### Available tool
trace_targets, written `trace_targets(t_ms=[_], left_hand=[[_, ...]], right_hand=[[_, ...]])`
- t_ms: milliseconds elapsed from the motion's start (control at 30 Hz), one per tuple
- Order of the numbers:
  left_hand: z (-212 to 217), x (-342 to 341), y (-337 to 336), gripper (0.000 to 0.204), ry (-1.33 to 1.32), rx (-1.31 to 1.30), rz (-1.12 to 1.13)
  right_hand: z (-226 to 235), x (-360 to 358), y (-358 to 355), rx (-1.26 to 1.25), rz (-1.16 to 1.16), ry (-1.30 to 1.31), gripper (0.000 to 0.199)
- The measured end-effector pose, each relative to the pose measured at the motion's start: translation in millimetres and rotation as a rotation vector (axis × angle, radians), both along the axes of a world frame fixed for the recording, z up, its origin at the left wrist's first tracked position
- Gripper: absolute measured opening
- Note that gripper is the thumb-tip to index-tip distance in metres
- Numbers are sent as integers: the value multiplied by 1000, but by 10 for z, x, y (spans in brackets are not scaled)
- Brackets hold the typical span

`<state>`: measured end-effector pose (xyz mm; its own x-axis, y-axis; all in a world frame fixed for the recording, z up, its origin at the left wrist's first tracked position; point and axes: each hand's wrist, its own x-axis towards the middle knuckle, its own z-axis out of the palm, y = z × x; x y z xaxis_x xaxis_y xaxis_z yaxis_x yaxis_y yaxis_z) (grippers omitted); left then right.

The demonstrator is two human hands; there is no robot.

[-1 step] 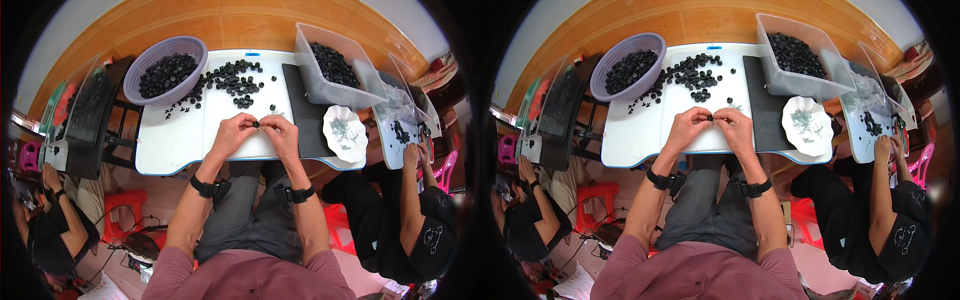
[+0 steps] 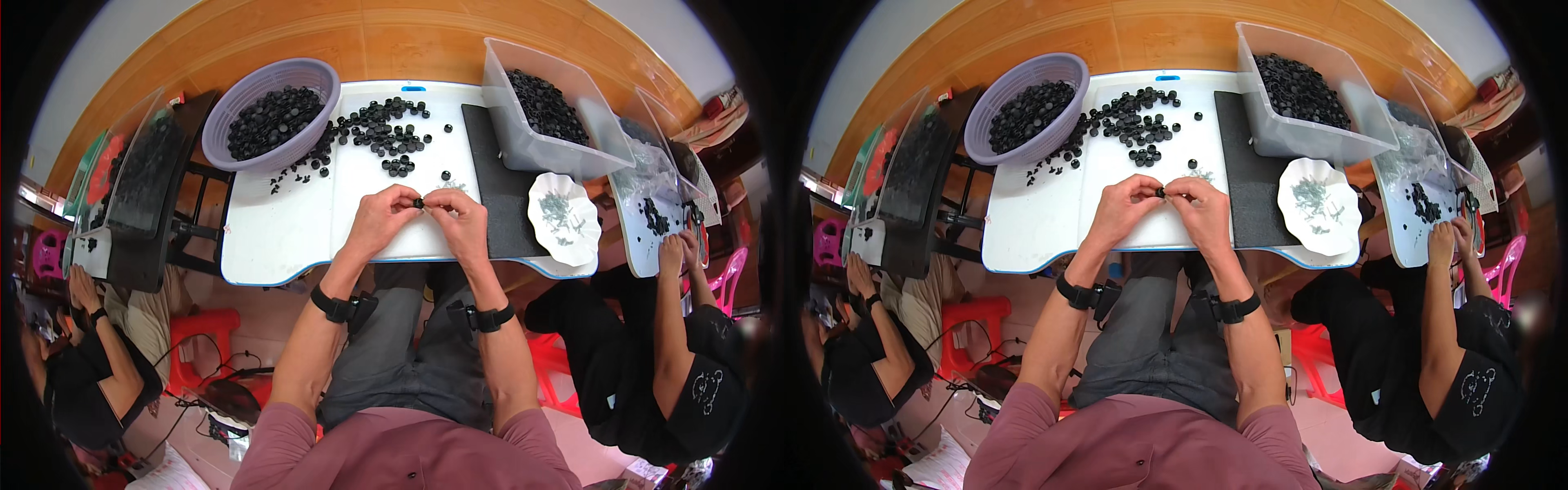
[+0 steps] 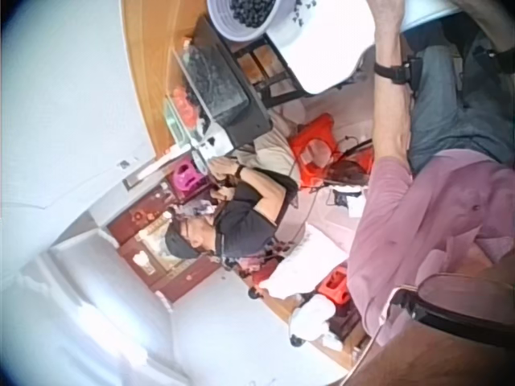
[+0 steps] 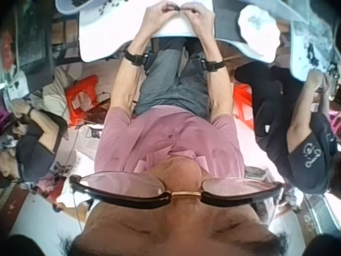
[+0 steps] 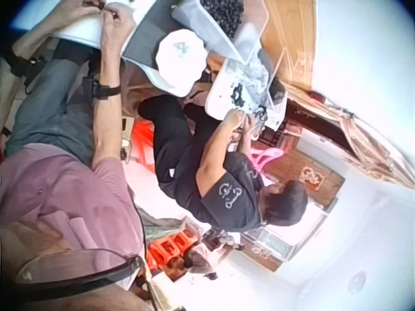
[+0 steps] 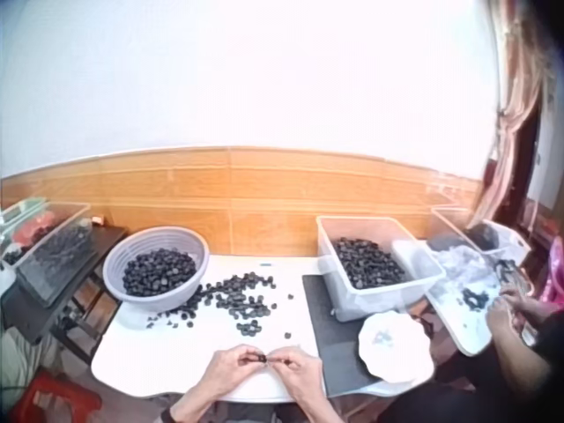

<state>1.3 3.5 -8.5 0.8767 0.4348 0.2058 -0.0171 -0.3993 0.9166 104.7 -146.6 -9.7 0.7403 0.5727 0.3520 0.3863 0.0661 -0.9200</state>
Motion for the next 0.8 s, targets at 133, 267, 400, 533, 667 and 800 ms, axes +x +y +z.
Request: trace_targets(t_ms=[133, 267, 400, 533, 667, 800], left_hand=[[5, -7, -11, 26, -22, 46, -12], [30, -17, -35, 26, -38, 55, -17], [51, -32, -39, 27, -43, 88, -17], [40, -31, -29, 27, -35, 90, -22], [14, -32, -20, 27, -36, 83, -13], [-17, -27, -31, 27, -72, 95, -8]], right_hand=[[-9, -8, -9, 43, -11, -33, 13], [-37, 6, -5, 60, -16, -15, 13], [-40, -2, -11, 36, -22, -15, 13], [-29, -16, 4, 45, -34, 18, 12], [-7, -27, 13, 40, -36, -31, 12], [-4, -35, 14, 20, -55, -34, 12]])
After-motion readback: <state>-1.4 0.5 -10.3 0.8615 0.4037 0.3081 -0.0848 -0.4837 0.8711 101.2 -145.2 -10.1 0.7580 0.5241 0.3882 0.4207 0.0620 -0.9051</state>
